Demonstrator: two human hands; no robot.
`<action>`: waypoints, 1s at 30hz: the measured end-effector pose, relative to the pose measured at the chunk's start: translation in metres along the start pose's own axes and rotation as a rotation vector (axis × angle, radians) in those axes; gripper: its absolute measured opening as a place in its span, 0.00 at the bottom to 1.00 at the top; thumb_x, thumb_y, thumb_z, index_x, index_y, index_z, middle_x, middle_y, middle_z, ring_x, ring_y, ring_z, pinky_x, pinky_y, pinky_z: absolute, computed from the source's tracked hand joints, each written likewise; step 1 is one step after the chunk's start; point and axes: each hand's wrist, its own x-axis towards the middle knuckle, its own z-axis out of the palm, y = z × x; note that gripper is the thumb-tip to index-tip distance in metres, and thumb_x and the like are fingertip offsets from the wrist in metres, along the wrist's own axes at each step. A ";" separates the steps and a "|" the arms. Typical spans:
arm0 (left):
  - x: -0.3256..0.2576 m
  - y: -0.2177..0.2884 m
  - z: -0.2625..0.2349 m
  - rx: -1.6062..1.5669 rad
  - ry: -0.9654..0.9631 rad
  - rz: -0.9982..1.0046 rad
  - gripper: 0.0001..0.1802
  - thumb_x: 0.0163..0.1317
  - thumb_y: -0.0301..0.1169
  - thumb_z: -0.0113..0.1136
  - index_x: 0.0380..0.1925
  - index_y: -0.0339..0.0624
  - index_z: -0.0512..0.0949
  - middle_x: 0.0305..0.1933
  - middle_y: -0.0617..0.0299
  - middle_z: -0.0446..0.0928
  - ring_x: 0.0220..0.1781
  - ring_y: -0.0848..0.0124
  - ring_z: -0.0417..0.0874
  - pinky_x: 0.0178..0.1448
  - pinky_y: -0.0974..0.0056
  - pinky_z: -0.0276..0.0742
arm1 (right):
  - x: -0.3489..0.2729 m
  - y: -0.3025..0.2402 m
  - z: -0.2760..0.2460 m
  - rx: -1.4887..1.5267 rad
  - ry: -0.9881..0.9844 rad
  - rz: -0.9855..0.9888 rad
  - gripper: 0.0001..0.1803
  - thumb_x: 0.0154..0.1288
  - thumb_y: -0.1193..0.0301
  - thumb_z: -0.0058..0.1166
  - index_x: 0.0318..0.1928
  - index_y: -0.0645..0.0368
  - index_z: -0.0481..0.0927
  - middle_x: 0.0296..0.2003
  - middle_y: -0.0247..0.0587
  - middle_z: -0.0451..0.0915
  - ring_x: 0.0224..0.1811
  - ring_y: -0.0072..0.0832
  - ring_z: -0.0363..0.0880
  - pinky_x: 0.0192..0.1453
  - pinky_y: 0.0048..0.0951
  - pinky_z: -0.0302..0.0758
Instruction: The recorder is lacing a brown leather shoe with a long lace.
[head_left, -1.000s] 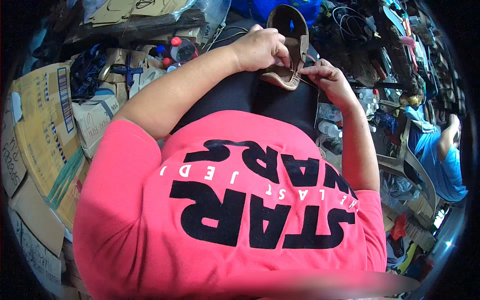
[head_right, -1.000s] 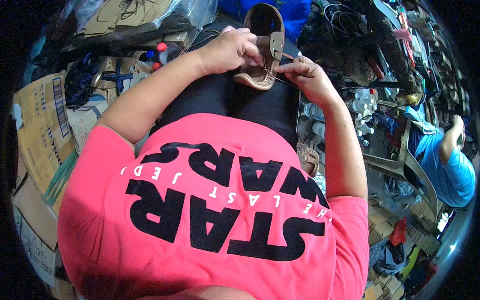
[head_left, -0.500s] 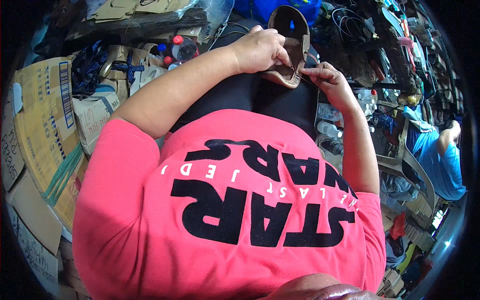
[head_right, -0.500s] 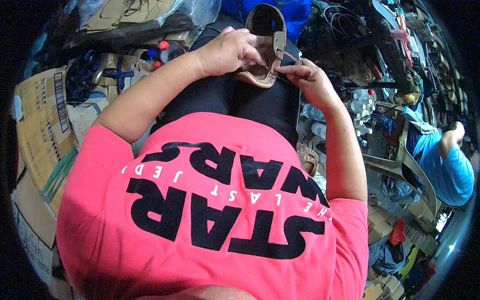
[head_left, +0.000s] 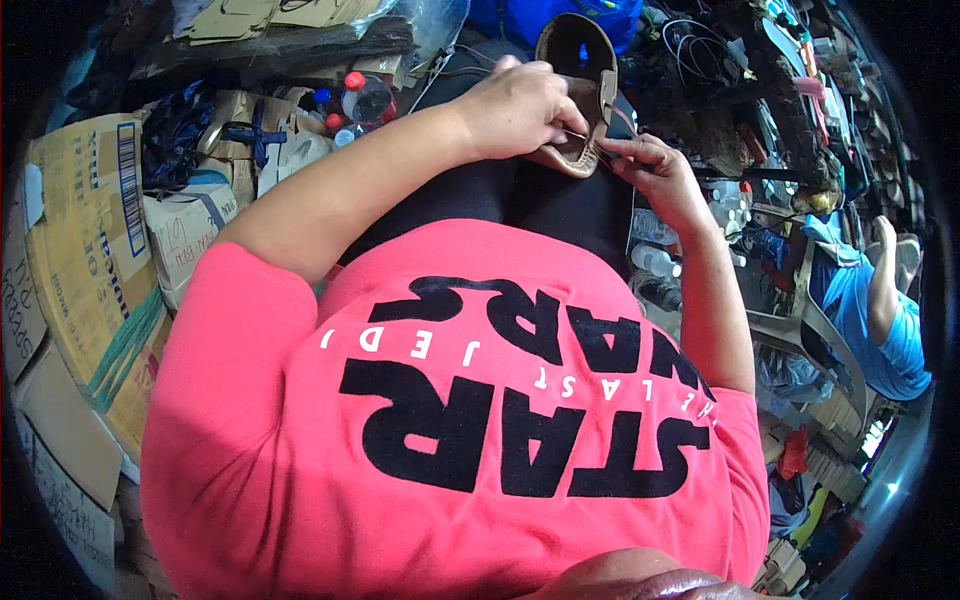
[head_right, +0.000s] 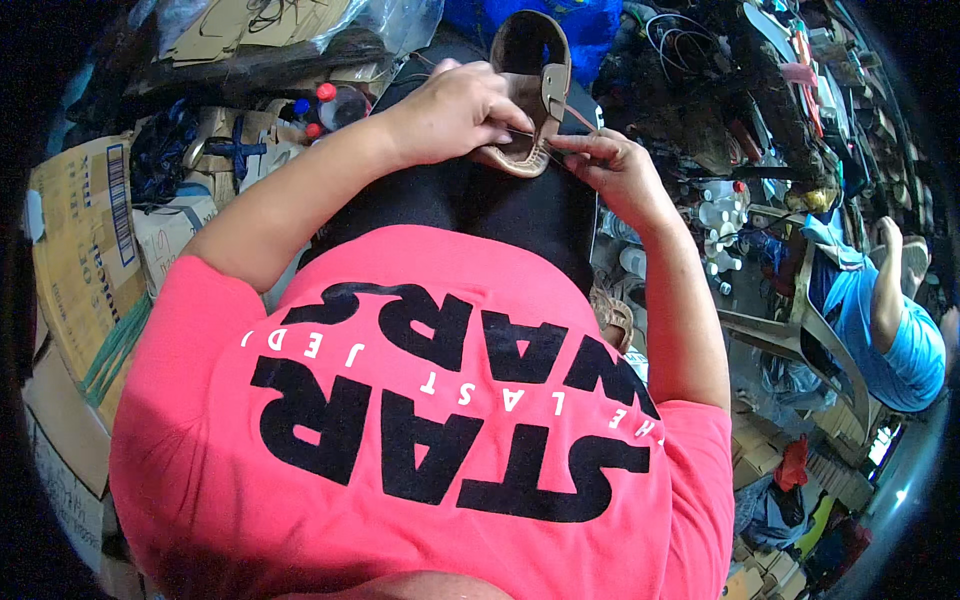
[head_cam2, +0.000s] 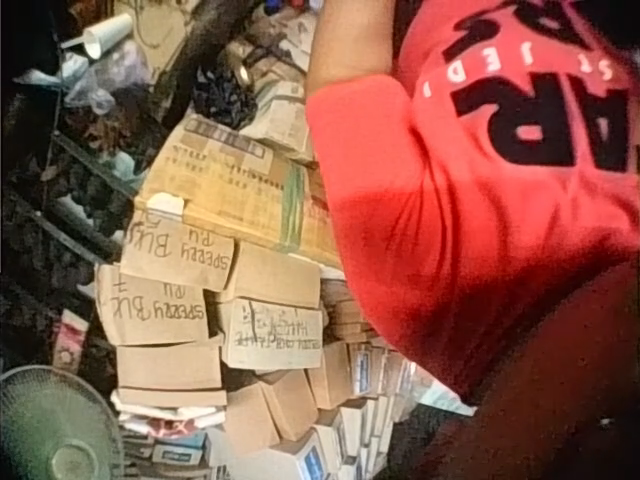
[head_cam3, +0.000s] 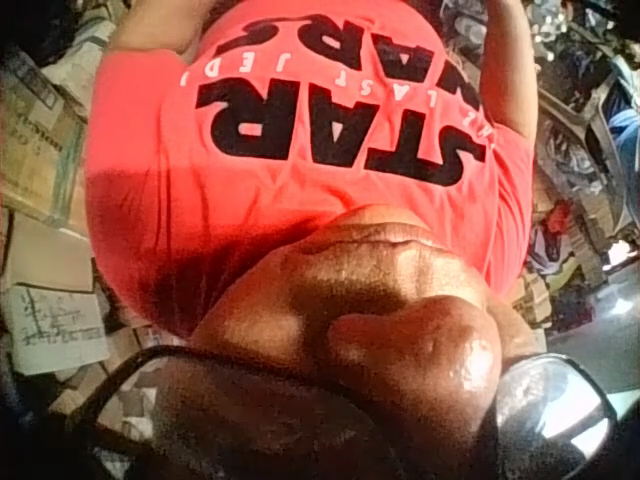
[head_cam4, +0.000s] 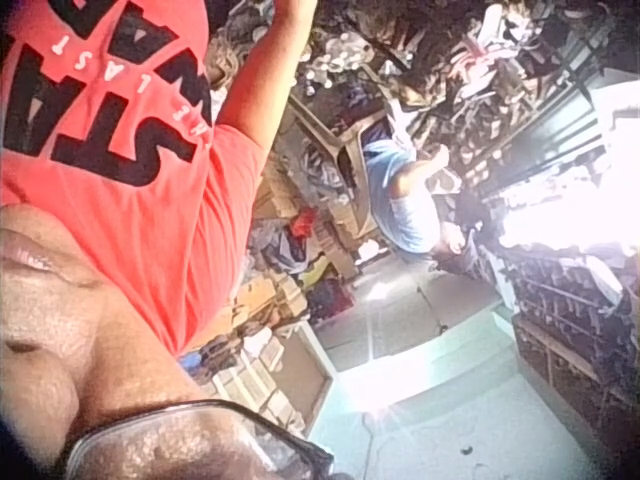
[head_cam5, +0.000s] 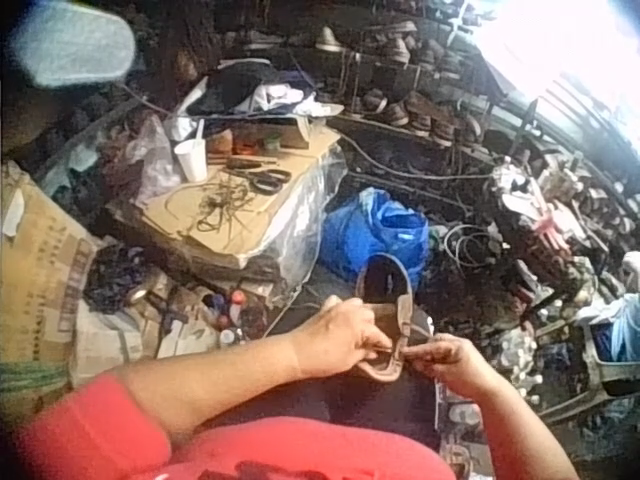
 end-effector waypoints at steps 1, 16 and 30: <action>-0.004 0.002 0.000 -0.021 0.012 -0.104 0.11 0.50 0.33 0.64 0.36 0.56 0.84 0.33 0.68 0.78 0.45 0.65 0.75 0.54 0.56 0.64 | -0.002 0.002 0.004 0.115 0.042 0.018 0.15 0.60 0.78 0.57 0.49 0.55 0.83 0.36 0.29 0.77 0.39 0.15 0.72 0.48 0.18 0.70; 0.017 0.003 0.019 -0.306 -0.125 -0.422 0.09 0.50 0.41 0.65 0.31 0.54 0.83 0.33 0.67 0.83 0.45 0.67 0.81 0.54 0.53 0.62 | 0.013 -0.004 0.020 0.330 0.105 0.135 0.08 0.59 0.76 0.61 0.39 0.64 0.81 0.33 0.30 0.81 0.36 0.15 0.75 0.43 0.18 0.73; 0.004 0.010 0.004 -0.090 -0.089 -0.276 0.05 0.58 0.31 0.55 0.31 0.44 0.77 0.33 0.54 0.80 0.41 0.54 0.80 0.46 0.50 0.71 | -0.010 0.002 0.007 0.134 0.203 -0.079 0.07 0.58 0.74 0.63 0.35 0.63 0.79 0.36 0.28 0.71 0.37 0.14 0.71 0.39 0.16 0.68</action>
